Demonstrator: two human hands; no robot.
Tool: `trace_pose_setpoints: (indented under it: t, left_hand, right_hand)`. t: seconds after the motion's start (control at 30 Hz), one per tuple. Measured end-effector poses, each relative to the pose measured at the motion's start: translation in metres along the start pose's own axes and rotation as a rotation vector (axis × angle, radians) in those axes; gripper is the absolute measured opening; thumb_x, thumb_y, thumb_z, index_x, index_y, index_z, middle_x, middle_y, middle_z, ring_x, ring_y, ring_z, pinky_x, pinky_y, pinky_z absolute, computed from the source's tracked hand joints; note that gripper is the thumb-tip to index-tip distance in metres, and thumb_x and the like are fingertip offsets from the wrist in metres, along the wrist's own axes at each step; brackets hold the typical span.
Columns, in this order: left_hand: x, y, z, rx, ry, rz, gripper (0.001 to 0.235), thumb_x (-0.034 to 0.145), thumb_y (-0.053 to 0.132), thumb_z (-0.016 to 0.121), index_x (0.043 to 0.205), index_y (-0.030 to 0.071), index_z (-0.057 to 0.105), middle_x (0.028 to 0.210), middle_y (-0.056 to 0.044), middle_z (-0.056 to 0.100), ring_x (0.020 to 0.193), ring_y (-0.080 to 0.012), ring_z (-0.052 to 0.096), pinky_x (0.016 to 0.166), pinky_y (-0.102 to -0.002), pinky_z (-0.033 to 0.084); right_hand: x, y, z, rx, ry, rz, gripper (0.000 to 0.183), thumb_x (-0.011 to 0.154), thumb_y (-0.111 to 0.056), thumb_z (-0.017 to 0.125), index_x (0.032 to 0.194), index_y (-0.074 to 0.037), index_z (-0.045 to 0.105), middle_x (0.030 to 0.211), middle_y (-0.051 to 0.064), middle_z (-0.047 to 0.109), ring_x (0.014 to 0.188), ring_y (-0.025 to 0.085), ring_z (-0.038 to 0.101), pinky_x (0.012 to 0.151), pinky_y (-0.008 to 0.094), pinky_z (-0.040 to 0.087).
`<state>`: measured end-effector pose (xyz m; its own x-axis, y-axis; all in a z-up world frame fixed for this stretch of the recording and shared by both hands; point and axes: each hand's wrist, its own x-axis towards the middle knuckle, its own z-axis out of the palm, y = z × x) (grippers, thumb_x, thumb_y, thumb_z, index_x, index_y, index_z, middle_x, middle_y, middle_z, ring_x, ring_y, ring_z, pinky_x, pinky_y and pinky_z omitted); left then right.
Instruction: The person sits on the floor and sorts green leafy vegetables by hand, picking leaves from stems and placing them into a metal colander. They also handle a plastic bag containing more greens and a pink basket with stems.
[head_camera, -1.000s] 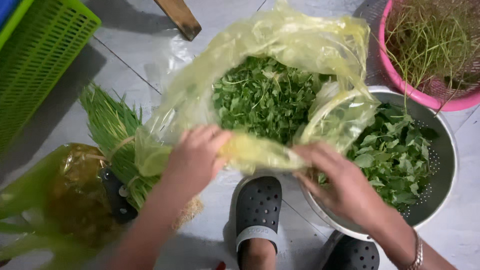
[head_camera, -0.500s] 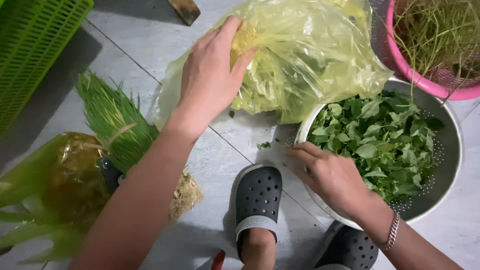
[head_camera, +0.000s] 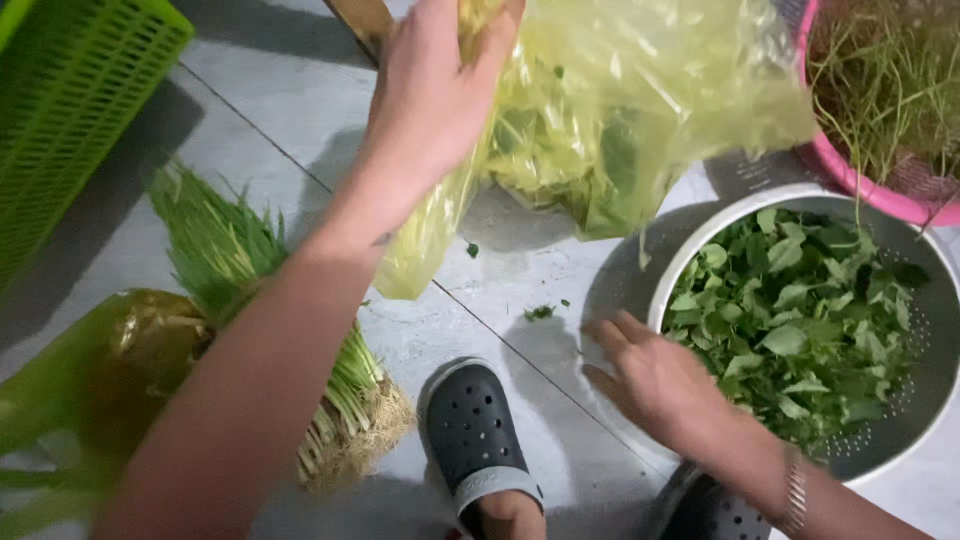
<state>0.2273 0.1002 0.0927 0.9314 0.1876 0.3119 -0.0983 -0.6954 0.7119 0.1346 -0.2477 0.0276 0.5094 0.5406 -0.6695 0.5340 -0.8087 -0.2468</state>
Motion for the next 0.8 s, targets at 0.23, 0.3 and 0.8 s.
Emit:
trace_pose_setpoints:
  t: [0.23,0.3,0.8]
  left_hand:
    - [0.007,0.010,-0.005,-0.033,-0.041,0.023,0.032,0.133,0.031,0.065,0.158,0.011,0.064,0.100,-0.011,0.065,0.071,-0.0272,0.047,0.073,-0.045,0.041]
    - [0.005,0.014,-0.006,-0.057,-0.040,0.031,0.033,0.130,0.031,0.063,0.153,0.008,0.064,0.117,-0.014,0.088,0.072,-0.0288,0.061,0.074,-0.044,0.048]
    - [-0.005,0.002,-0.016,-0.096,-0.130,0.057,0.044,0.134,0.030,0.061,0.168,0.003,0.058,0.156,-0.018,0.086,0.141,-0.0418,0.084,0.111,-0.049,0.060]
  right_hand:
    - [0.075,-0.048,0.105,0.746,0.415,0.319,0.098,0.098,-0.051,0.102,0.167,-0.002,0.053,0.148,0.019,0.067,0.115,0.029,0.075,0.110,0.046,0.071]
    - [0.083,-0.064,0.114,0.843,0.561,0.455,0.114,0.090,-0.056,0.107,0.169,0.007,0.053,0.150,0.024,0.073,0.131,0.037,0.076,0.122,0.048,0.069]
    - [0.093,-0.058,0.148,0.794,1.064,0.152,0.009,0.106,-0.007,0.097,0.115,-0.011,0.099,0.114,0.009,0.090,0.100,0.023,0.089,0.092,0.038,0.074]
